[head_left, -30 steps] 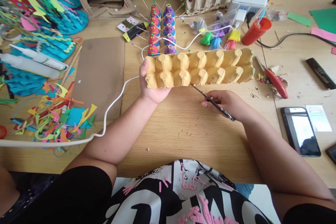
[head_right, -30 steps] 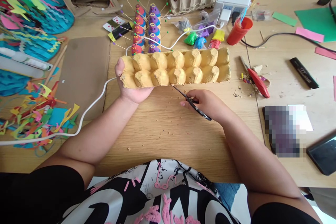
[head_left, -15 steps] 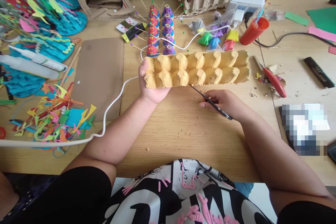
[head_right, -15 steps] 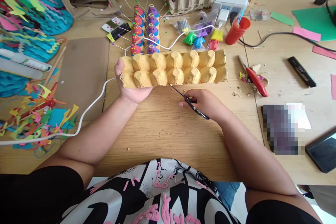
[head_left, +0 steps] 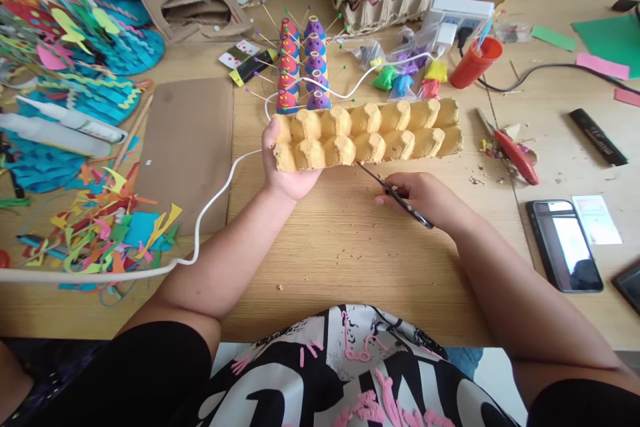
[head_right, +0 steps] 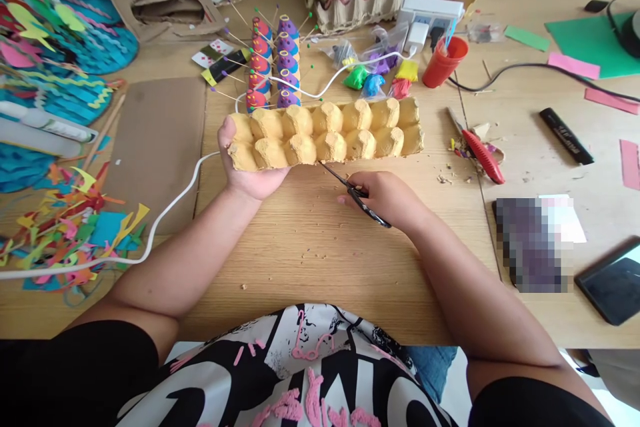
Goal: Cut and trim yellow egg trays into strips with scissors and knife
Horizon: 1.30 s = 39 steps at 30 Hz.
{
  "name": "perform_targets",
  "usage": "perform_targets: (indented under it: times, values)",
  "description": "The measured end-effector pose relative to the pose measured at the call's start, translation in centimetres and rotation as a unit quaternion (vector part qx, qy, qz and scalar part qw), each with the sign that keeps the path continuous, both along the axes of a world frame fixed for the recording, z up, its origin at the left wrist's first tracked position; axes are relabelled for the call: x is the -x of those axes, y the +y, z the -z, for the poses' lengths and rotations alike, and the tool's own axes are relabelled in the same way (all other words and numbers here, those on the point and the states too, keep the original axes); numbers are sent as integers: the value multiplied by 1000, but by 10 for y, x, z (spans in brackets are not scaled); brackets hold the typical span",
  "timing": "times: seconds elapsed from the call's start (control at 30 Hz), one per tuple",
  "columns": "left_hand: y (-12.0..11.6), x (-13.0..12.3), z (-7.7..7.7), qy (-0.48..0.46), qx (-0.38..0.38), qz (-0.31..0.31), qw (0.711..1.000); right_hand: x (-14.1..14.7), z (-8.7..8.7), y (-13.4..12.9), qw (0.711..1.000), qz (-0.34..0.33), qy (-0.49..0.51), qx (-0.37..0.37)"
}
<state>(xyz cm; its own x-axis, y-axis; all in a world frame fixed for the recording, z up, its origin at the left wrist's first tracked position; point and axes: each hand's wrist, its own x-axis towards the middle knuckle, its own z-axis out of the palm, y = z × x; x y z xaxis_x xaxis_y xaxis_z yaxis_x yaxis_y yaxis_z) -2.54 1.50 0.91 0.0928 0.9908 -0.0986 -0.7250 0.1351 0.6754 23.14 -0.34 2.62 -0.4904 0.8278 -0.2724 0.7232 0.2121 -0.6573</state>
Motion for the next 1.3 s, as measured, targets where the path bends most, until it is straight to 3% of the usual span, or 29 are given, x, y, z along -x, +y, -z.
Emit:
perform_targets:
  times: [0.2,0.43,0.53,0.67,0.73,0.97,1.17,1.3]
  values:
    - [0,-2,-1,-3,11,-13,1000,-3,-4,-1,999,-20,-13,-27]
    - [0,1,2,-12,36,-23,999,-8,-13,-4,993,-61,101,-8]
    - [-1,2,3,-29,26,-9,999,1,-5,-10,975,16,220,-18]
    - [-4,0,4,-21,10,39,999,16,13,-15,910,199,360,-44]
    - [-5,-1,6,-6,-2,71,997,20,20,-14,884,237,398,-56]
    - [-10,-7,6,0,6,104,995,19,29,-9,875,263,387,-126]
    - [-14,-11,2,4,-5,139,990,20,32,-9,852,283,417,-144]
    - [-14,-15,-1,27,-36,185,982,20,32,-9,860,300,374,-173]
